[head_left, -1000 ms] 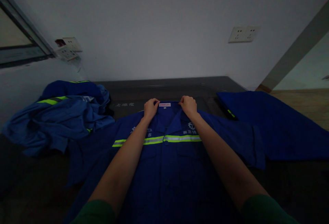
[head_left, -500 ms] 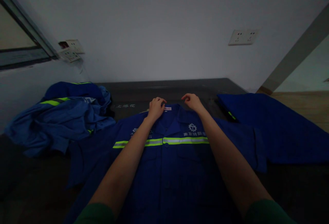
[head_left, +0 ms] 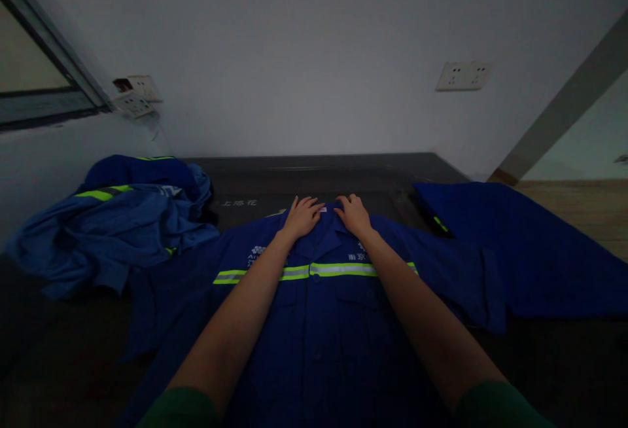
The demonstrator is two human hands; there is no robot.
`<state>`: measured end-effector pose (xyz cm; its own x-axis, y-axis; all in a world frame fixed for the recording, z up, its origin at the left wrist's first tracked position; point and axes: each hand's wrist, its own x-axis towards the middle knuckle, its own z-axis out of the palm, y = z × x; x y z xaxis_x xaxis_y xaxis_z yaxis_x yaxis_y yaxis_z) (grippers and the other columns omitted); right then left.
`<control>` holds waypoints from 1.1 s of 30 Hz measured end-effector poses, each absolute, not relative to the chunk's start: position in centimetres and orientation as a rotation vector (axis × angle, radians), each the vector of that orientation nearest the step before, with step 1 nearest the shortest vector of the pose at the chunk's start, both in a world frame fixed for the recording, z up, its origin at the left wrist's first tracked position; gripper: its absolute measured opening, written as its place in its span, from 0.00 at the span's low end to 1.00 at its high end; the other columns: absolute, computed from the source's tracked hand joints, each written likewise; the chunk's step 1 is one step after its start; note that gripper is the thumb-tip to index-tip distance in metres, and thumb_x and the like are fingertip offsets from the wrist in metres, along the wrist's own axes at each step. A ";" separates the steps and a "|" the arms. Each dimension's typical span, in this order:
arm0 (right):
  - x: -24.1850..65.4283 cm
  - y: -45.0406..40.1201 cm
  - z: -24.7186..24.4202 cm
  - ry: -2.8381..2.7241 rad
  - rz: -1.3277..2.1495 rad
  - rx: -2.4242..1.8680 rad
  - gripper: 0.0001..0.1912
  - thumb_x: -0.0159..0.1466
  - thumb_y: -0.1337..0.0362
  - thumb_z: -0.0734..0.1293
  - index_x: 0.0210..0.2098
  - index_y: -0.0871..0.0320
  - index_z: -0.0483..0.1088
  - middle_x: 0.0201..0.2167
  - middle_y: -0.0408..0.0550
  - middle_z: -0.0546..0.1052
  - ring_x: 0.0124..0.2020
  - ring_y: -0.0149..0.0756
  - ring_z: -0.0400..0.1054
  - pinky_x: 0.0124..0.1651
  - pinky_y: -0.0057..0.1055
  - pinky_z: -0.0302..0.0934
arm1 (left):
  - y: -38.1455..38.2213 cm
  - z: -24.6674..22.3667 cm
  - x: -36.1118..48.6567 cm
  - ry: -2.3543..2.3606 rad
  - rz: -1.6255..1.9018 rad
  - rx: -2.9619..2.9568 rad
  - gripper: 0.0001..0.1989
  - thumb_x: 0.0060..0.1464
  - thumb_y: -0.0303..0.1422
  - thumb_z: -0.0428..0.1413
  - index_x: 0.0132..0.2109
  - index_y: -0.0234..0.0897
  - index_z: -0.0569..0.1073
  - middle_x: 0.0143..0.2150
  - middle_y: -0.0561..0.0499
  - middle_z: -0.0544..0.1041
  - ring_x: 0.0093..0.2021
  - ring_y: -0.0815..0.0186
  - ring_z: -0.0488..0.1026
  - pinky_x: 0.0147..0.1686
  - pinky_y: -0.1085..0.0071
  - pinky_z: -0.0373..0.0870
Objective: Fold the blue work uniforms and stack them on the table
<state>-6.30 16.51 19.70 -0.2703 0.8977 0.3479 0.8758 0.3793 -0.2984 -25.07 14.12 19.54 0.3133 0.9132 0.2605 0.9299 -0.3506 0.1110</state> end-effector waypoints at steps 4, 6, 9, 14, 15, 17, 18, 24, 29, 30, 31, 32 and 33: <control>-5.8 16.5 19.4 -2.109 0.034 -1.429 0.17 0.67 0.61 0.60 0.54 0.55 0.68 0.47 0.56 0.67 0.51 0.46 0.60 0.51 0.38 0.60 | 13.8 19.6 -24.8 -1.779 -0.418 -2.422 0.21 0.64 0.36 0.46 0.62 0.47 0.67 0.65 0.48 0.64 0.67 0.56 0.54 0.66 0.46 0.42; -5.2 16.8 19.6 -2.063 0.070 -1.377 0.15 0.68 0.64 0.58 0.51 0.54 0.70 0.45 0.54 0.68 0.50 0.43 0.61 0.53 0.37 0.59 | 13.3 20.2 -24.4 -1.751 -0.486 -2.377 0.20 0.63 0.34 0.46 0.60 0.44 0.69 0.65 0.47 0.64 0.67 0.57 0.55 0.67 0.48 0.41; -4.5 17.7 20.6 -2.251 0.109 -1.313 0.18 0.66 0.70 0.56 0.50 0.53 0.72 0.48 0.53 0.68 0.52 0.41 0.60 0.55 0.37 0.56 | 12.2 21.1 -23.3 -1.718 -0.614 -2.356 0.19 0.63 0.31 0.46 0.57 0.39 0.71 0.60 0.45 0.70 0.62 0.60 0.62 0.67 0.55 0.45; -4.3 19.8 23.6 -2.811 0.135 -1.224 0.16 0.62 0.71 0.62 0.47 0.53 0.75 0.51 0.53 0.69 0.54 0.42 0.60 0.58 0.38 0.53 | 10.9 21.4 -21.5 -1.843 -0.574 -2.457 0.20 0.65 0.35 0.44 0.58 0.35 0.69 0.61 0.44 0.69 0.62 0.59 0.63 0.64 0.59 0.56; -4.3 20.2 24.2 -2.847 0.147 -1.226 0.14 0.61 0.70 0.64 0.44 0.54 0.76 0.50 0.54 0.70 0.53 0.43 0.62 0.57 0.38 0.55 | 10.8 21.2 -21.3 -1.878 -0.533 -2.460 0.21 0.65 0.36 0.44 0.60 0.35 0.68 0.63 0.44 0.67 0.63 0.58 0.61 0.64 0.57 0.55; -4.3 21.0 25.1 -2.884 0.177 -1.242 0.12 0.56 0.68 0.69 0.40 0.54 0.77 0.46 0.54 0.73 0.50 0.45 0.64 0.54 0.38 0.58 | 10.8 20.8 -21.3 -1.932 -0.468 -2.450 0.22 0.65 0.36 0.43 0.62 0.37 0.65 0.65 0.46 0.64 0.66 0.56 0.58 0.64 0.53 0.53; -4.2 21.3 25.5 -2.902 0.197 -1.245 0.11 0.54 0.68 0.71 0.38 0.54 0.78 0.45 0.54 0.74 0.49 0.46 0.66 0.52 0.38 0.60 | 10.9 20.6 -21.4 -1.950 -0.451 -2.442 0.22 0.66 0.36 0.42 0.63 0.39 0.65 0.66 0.47 0.63 0.66 0.56 0.57 0.64 0.52 0.53; -3.8 22.2 26.6 -2.891 0.392 -1.164 0.06 0.53 0.68 0.72 0.31 0.55 0.78 0.36 0.47 0.79 0.40 0.38 0.71 0.45 0.29 0.63 | 10.8 20.5 -21.6 -1.975 -0.405 -2.436 0.22 0.65 0.37 0.41 0.64 0.43 0.62 0.68 0.49 0.59 0.68 0.58 0.54 0.64 0.49 0.51; -3.7 22.2 26.0 -2.764 0.553 -1.118 0.05 0.57 0.67 0.68 0.32 0.58 0.77 0.31 0.45 0.80 0.34 0.33 0.72 0.39 0.26 0.62 | 10.6 20.8 -21.5 -1.987 -0.418 -2.439 0.22 0.66 0.38 0.41 0.64 0.43 0.62 0.68 0.49 0.59 0.68 0.57 0.54 0.64 0.50 0.51; -3.7 22.2 25.8 -2.735 0.569 -1.119 0.06 0.57 0.66 0.68 0.32 0.59 0.77 0.31 0.45 0.80 0.34 0.33 0.72 0.39 0.25 0.62 | 10.6 20.8 -21.5 -1.988 -0.420 -2.440 0.22 0.66 0.38 0.42 0.64 0.44 0.62 0.68 0.49 0.59 0.68 0.57 0.54 0.64 0.50 0.51; -3.7 22.2 25.6 -2.707 0.582 -1.122 0.06 0.57 0.66 0.68 0.32 0.60 0.77 0.31 0.45 0.80 0.33 0.33 0.72 0.38 0.25 0.62 | 10.6 20.8 -21.5 -1.988 -0.420 -2.443 0.22 0.66 0.38 0.41 0.64 0.44 0.62 0.68 0.49 0.59 0.68 0.57 0.54 0.64 0.50 0.51; -3.7 22.2 25.4 -2.680 0.593 -1.128 0.06 0.56 0.66 0.68 0.31 0.60 0.77 0.30 0.45 0.80 0.33 0.32 0.72 0.38 0.25 0.62 | 10.6 20.8 -21.5 -1.987 -0.420 -2.444 0.22 0.66 0.38 0.41 0.64 0.43 0.62 0.68 0.49 0.59 0.68 0.57 0.54 0.64 0.50 0.51; -3.8 22.2 25.1 -2.654 0.600 -1.136 0.05 0.56 0.67 0.68 0.31 0.61 0.76 0.30 0.45 0.80 0.33 0.32 0.72 0.37 0.25 0.62 | 10.6 20.8 -21.5 -1.988 -0.419 -2.441 0.22 0.66 0.38 0.41 0.64 0.43 0.62 0.68 0.48 0.59 0.68 0.57 0.54 0.64 0.50 0.51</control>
<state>-3.78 22.19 25.13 -0.6875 0.7260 0.0174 0.6478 0.6239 -0.4371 -21.49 10.60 20.78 0.1819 0.9664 0.1815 0.9574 -0.2162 0.1916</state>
